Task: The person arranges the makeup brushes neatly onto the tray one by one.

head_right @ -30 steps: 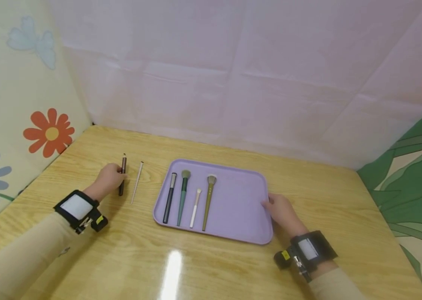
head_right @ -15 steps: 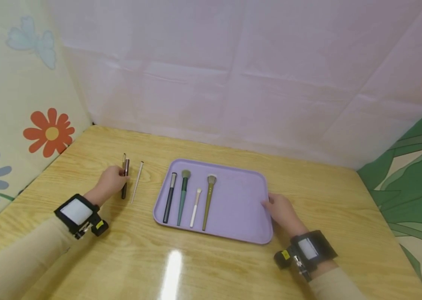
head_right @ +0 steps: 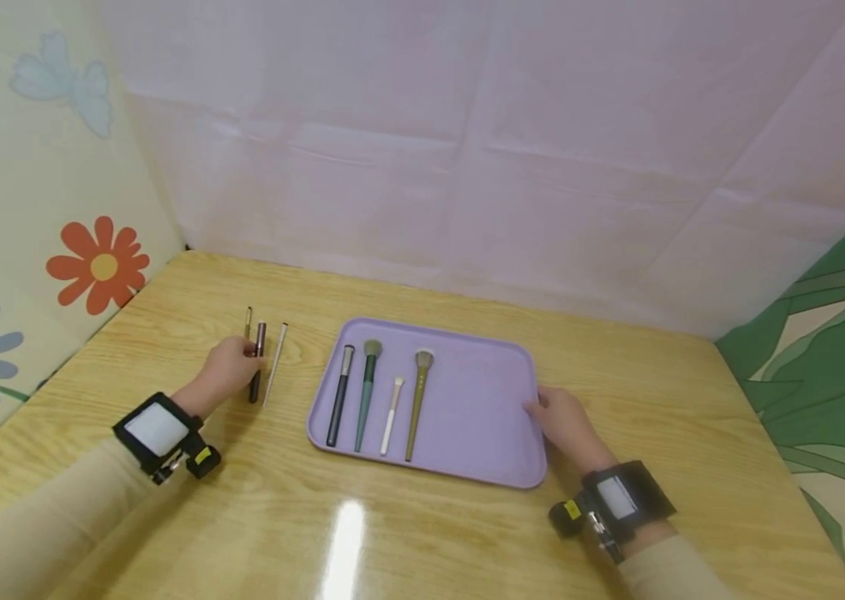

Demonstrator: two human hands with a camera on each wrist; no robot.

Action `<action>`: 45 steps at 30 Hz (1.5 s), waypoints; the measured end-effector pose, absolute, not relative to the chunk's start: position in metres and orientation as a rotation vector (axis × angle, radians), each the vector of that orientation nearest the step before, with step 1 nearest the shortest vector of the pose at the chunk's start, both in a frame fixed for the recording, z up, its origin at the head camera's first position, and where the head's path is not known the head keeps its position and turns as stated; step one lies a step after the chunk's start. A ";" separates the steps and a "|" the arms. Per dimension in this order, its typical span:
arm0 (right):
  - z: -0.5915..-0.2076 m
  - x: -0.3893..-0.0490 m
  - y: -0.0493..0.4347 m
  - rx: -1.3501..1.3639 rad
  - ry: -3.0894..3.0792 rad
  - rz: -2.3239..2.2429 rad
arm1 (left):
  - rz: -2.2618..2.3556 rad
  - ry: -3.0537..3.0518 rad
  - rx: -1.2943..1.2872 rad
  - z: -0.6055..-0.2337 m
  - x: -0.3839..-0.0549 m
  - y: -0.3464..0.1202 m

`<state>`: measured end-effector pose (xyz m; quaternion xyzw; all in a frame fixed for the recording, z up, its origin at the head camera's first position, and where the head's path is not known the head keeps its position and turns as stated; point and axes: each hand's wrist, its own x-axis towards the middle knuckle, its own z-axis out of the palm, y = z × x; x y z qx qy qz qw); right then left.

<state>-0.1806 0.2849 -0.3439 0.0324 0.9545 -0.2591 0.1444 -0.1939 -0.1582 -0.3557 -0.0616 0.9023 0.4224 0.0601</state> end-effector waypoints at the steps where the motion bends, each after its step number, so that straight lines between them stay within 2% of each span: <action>1: -0.344 -0.181 0.285 0.092 2.752 -0.747 | 1.283 2.730 -0.185 -0.355 -0.194 -0.158; 45: -0.346 -0.181 0.285 0.104 2.749 -0.756 | 1.320 2.749 -0.149 -0.355 -0.187 -0.140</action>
